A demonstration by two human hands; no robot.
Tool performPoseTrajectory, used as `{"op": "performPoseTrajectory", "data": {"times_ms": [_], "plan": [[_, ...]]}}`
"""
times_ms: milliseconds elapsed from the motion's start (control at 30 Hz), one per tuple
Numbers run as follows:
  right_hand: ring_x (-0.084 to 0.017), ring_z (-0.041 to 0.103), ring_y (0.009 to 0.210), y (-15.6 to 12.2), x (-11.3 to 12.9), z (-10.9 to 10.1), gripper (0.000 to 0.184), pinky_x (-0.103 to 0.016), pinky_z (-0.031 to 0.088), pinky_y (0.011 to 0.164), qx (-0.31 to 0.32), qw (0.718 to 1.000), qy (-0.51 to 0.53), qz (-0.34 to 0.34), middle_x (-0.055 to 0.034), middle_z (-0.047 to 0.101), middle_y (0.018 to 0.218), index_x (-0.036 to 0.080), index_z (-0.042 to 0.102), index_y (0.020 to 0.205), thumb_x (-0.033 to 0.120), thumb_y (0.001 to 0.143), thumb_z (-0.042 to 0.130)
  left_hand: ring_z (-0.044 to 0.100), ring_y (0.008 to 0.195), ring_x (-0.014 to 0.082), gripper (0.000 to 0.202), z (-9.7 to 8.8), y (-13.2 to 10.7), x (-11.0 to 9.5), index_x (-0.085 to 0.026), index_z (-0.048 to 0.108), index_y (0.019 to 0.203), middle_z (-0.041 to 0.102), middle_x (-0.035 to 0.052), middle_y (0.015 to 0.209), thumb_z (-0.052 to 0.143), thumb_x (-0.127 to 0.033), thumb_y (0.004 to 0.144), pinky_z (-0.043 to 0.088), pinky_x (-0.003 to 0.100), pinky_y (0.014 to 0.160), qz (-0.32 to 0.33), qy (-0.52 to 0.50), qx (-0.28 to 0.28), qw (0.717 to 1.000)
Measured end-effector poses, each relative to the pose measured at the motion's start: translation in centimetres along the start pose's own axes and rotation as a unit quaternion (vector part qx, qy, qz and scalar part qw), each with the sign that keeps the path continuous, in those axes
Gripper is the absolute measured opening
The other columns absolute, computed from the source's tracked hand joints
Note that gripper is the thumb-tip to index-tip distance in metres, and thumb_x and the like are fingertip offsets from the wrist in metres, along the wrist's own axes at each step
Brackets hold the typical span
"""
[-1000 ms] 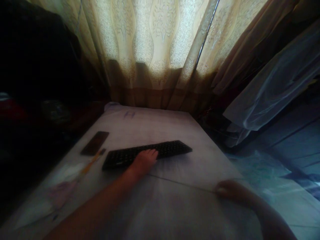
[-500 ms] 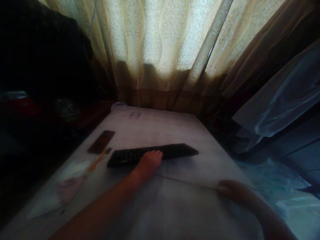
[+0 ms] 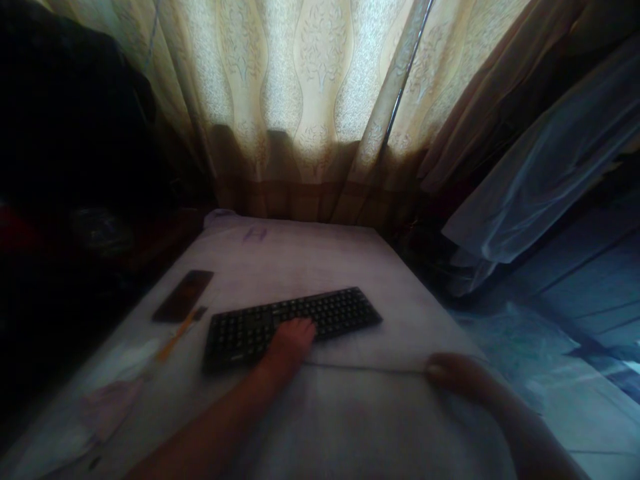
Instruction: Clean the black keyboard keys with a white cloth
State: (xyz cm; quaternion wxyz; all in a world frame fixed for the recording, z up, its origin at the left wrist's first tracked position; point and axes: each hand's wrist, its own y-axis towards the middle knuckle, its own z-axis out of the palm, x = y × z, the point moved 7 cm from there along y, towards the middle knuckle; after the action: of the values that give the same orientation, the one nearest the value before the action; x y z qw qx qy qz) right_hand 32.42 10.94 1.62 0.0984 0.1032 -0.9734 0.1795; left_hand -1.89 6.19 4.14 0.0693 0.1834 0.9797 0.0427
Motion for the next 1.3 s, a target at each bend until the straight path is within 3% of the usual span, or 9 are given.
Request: {"op": "performPoseTrajectory", "data": {"times_ms": [167, 267, 367, 533, 800, 967, 1167, 1300], "plan": [[-0.031, 0.071, 0.093, -0.1, -0.4, 0.1, 0.023, -0.039, 0.051, 0.082, -0.010, 1.000, -0.001, 0.000, -0.0085, 0.078, 0.097, 0.025, 0.077, 0.086, 0.028, 0.077, 0.056, 0.045, 0.137, 0.0296, 0.068, -0.6, 0.2, 2.7, -0.021, 0.047, 0.140, 0.050, 0.0124, 0.148, 0.074, -0.035, 0.079, 0.031, 0.044, 0.116, -0.026, -0.022, 0.054, 0.998], [-0.031, 0.070, 0.096, -0.2, -0.5, 0.1, 0.024, -0.039, 0.050, 0.085, -0.018, 1.000, 0.001, 0.000, -0.0082, 0.078, 0.100, 0.026, 0.077, 0.088, 0.028, 0.076, 0.057, 0.026, 0.148, 0.0389, 0.105, -0.6, 0.2, 6.1, -0.021, 0.029, 0.153, 0.031, 0.0196, 0.160, 0.079, -0.053, 0.066, 0.020, 0.056, 0.118, -0.064, -0.030, 0.109, 0.992], [-0.030, 0.071, 0.096, -0.3, -0.5, 0.2, 0.024, -0.038, 0.051, 0.083, -0.016, 1.000, 0.005, -0.005, -0.0078, 0.078, 0.099, 0.026, 0.077, 0.088, 0.028, 0.078, 0.056, 0.024, 0.147, 0.0442, 0.123, -0.2, -0.3, 8.9, -0.021, 0.021, 0.156, 0.025, 0.0240, 0.161, 0.080, -0.062, 0.056, 0.019, 0.063, 0.115, -0.093, -0.039, 0.173, 0.980], [-0.029, 0.071, 0.094, -0.4, -0.3, 0.2, 0.025, -0.037, 0.051, 0.083, -0.011, 1.000, 0.003, -0.013, -0.0080, 0.078, 0.099, 0.024, 0.077, 0.088, 0.028, 0.080, 0.053, 0.024, 0.148, 0.0416, 0.126, -0.7, -1.0, 9.8, -0.020, 0.014, 0.158, 0.021, 0.0237, 0.163, 0.077, -0.061, 0.057, 0.021, 0.060, 0.116, -0.110, -0.048, 0.210, 0.970], [-0.029, 0.071, 0.094, -0.6, 0.2, -0.3, 0.026, -0.036, 0.051, 0.082, -0.025, 0.999, -0.017, -0.013, -0.0097, 0.077, 0.099, 0.022, 0.077, 0.090, 0.026, 0.080, 0.054, 0.043, 0.137, 0.0400, 0.124, -1.8, -1.2, 9.5, -0.021, 0.017, 0.158, 0.040, 0.0211, 0.154, 0.076, -0.061, 0.056, 0.034, 0.050, 0.111, -0.129, -0.036, 0.170, 0.976], [-0.029, 0.070, 0.098, -0.3, 0.4, -0.6, 0.027, -0.037, 0.050, 0.086, -0.057, 0.998, -0.029, -0.005, -0.0085, 0.077, 0.104, 0.024, 0.077, 0.095, 0.024, 0.082, 0.052, 0.049, 0.131, 0.0415, 0.119, -2.1, -1.6, 10.8, -0.020, 0.022, 0.156, 0.047, 0.0232, 0.147, 0.072, -0.064, 0.058, 0.040, 0.051, 0.104, -0.200, -0.017, 0.147, 0.969], [-0.034, 0.069, 0.105, 0.1, 0.5, -1.2, 0.031, -0.044, 0.051, 0.091, -0.093, 0.995, -0.034, 0.031, -0.0108, 0.076, 0.110, 0.023, 0.076, 0.104, 0.020, 0.080, 0.056, 0.049, 0.130, 0.0451, 0.119, -2.0, -1.6, 11.5, -0.020, 0.020, 0.156, 0.049, 0.0260, 0.144, 0.066, -0.070, 0.059, 0.042, 0.056, 0.098, -0.317, -0.010, 0.130, 0.940], [-0.035, 0.065, 0.115, -0.5, 3.2, -1.7, 0.046, -0.049, 0.048, 0.097, -0.113, 0.993, -0.017, 0.033, -0.0128, 0.070, 0.125, 0.023, 0.068, 0.126, 0.018, 0.083, 0.052, 0.046, 0.131, 0.0495, 0.119, -1.5, -1.2, 11.1, -0.017, 0.018, 0.157, 0.042, 0.0309, 0.147, 0.061, -0.076, 0.063, 0.040, 0.064, 0.097, -0.366, -0.023, 0.119, 0.923]]}}
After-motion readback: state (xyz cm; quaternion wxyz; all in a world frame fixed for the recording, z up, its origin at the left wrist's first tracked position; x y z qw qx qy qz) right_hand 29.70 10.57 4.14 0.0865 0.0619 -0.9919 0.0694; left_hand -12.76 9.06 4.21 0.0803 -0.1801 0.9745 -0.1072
